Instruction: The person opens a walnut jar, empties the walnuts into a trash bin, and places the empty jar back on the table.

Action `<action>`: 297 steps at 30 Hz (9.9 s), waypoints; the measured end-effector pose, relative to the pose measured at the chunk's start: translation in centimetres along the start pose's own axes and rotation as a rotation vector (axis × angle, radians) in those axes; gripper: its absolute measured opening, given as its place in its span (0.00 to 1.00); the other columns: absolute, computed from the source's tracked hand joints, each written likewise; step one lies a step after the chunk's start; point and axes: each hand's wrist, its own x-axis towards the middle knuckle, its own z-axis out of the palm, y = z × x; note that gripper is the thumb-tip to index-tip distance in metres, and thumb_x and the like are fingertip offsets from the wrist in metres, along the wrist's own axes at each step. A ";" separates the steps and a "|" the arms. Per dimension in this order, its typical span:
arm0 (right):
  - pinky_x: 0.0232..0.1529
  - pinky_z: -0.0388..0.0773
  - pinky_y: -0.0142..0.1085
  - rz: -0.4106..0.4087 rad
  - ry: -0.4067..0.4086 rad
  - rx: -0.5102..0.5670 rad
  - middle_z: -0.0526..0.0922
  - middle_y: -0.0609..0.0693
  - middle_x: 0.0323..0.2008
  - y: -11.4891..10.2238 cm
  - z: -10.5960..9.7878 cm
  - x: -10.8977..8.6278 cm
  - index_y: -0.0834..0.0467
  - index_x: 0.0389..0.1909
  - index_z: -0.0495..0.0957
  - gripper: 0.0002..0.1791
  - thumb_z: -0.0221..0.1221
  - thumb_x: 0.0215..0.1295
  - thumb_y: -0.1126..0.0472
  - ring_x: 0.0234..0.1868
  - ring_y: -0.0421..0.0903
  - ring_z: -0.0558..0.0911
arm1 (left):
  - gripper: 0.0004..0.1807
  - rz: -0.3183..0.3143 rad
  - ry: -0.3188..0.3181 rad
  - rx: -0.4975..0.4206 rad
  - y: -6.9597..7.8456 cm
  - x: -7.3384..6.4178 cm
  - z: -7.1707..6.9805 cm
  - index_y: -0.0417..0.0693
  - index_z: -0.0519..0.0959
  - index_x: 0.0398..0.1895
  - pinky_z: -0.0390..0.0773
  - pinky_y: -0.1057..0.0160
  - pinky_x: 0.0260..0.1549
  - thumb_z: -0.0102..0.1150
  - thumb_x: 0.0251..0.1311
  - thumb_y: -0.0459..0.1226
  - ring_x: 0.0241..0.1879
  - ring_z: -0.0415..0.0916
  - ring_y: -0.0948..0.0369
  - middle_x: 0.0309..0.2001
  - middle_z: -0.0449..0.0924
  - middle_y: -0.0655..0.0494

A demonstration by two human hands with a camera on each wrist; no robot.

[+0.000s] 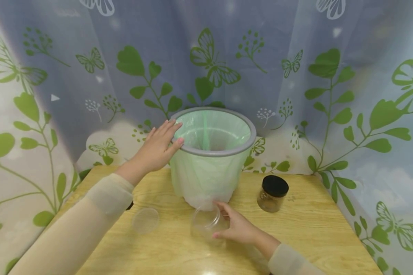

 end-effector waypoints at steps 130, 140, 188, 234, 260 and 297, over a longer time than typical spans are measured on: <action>0.66 0.65 0.57 0.018 -0.124 0.131 0.61 0.70 0.67 -0.3 -2.3 -0.4 0.66 0.75 0.49 0.54 0.74 0.56 0.60 0.68 0.70 0.65 | 0.40 0.018 0.025 0.017 -0.3 0.0 0.4 0.58 0.46 0.82 0.33 0.41 0.73 0.23 0.74 0.66 0.79 0.33 0.54 0.81 0.40 0.52; 0.66 0.65 0.55 0.039 -0.131 0.119 0.60 0.69 0.69 -0.3 -2.6 -0.7 0.65 0.75 0.50 0.52 0.73 0.59 0.61 0.68 0.69 0.65 | 0.40 0.020 0.034 -0.013 -0.5 -0.1 0.6 0.57 0.47 0.82 0.32 0.41 0.73 0.23 0.74 0.66 0.79 0.32 0.54 0.81 0.39 0.52; 0.66 0.66 0.56 0.037 -0.172 0.106 0.62 0.68 0.68 -2.4 -4.7 -2.6 0.66 0.74 0.53 0.46 0.70 0.63 0.57 0.68 0.69 0.66 | 0.39 0.123 0.111 -0.007 -0.4 -4.9 0.9 0.51 0.43 0.82 0.32 0.41 0.73 0.24 0.77 0.61 0.79 0.35 0.52 0.81 0.36 0.51; 0.64 0.68 0.55 -0.018 -0.209 -0.010 0.67 0.63 0.66 -4.7 -7.9 -4.2 0.62 0.71 0.60 0.36 0.65 0.68 0.58 0.66 0.65 0.70 | 0.35 0.164 0.066 -0.184 -0.9 -12.2 7.0 0.46 0.53 0.79 0.52 0.37 0.69 0.44 0.77 0.52 0.75 0.52 0.45 0.77 0.53 0.44; 0.60 0.73 0.55 -0.019 -0.152 -0.138 0.73 0.61 0.63 -5.4 -10.4 -5.5 0.62 0.67 0.67 0.31 0.65 0.68 0.55 0.62 0.61 0.75 | 0.33 0.152 0.060 -0.130 1.0 -12.2 9.2 0.47 0.67 0.72 0.69 0.46 0.63 0.48 0.73 0.57 0.66 0.69 0.50 0.67 0.72 0.51; 0.54 0.79 0.40 0.032 0.050 -0.266 0.77 0.54 0.59 -4.5 -13.5 -8.2 0.57 0.63 0.72 0.27 0.66 0.67 0.53 0.57 0.41 0.78 | 0.34 0.253 -0.022 -0.193 6.6 -10.0 11.0 0.47 0.68 0.71 0.68 0.53 0.65 0.41 0.74 0.60 0.67 0.69 0.55 0.68 0.72 0.54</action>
